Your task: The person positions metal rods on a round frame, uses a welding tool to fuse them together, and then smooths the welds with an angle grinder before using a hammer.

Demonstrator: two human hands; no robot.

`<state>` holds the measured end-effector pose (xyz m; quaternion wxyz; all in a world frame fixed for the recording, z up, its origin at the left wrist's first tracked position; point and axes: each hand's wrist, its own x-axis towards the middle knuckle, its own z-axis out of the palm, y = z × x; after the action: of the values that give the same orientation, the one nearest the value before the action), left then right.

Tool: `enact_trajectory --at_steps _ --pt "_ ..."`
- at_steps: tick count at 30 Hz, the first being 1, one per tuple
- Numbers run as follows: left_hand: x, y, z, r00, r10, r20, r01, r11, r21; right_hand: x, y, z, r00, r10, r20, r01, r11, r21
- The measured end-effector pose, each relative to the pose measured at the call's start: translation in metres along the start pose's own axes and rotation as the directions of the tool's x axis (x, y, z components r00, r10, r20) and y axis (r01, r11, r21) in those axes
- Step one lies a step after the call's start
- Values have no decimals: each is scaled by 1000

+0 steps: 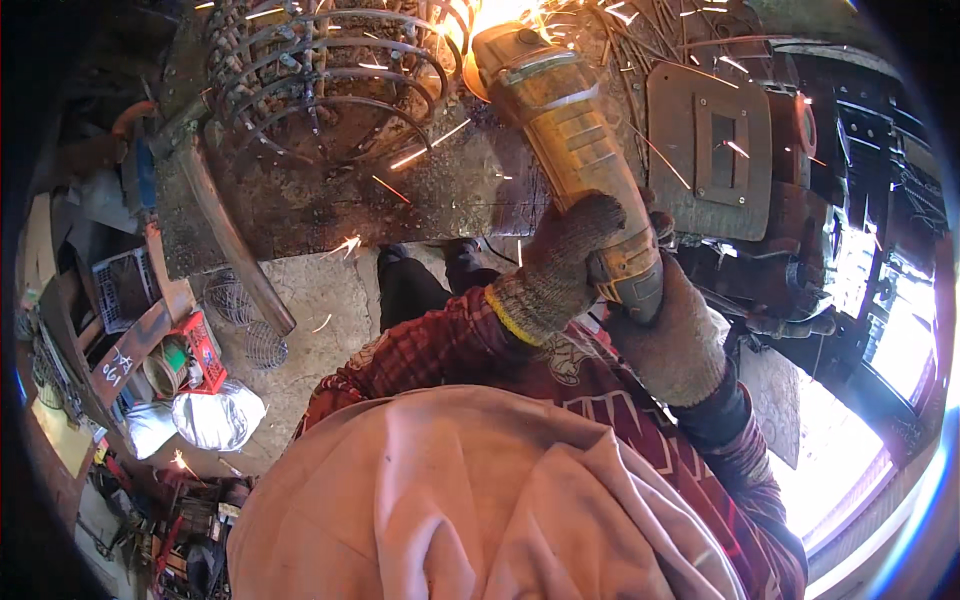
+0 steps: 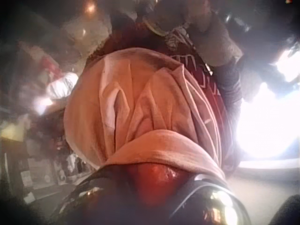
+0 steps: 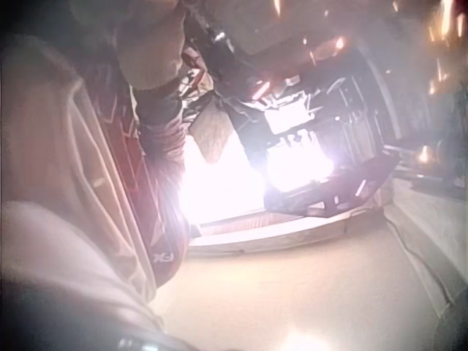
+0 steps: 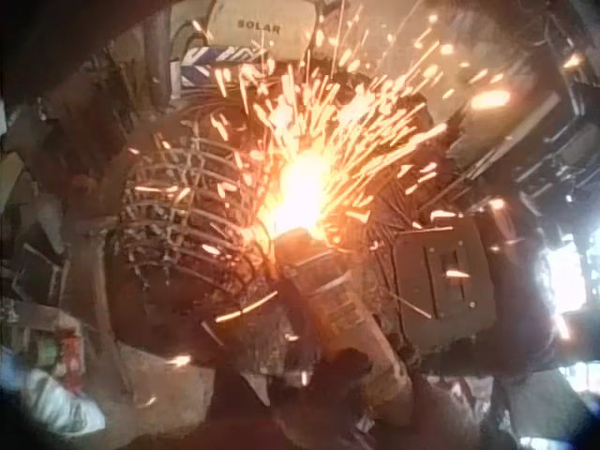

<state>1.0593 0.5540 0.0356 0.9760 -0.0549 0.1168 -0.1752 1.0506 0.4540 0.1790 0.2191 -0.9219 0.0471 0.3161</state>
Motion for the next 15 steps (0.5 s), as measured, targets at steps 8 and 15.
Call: enact_trajectory --at_steps 8,15 --pt "-3 -1 -7 1000 19 -9 -19 1000 21 -1 0 0 999 -50 10 48 994 96" --pt "1 2 0 999 -16 48 9 989 146 -2 5 0 998 -62 -22 64 995 79"
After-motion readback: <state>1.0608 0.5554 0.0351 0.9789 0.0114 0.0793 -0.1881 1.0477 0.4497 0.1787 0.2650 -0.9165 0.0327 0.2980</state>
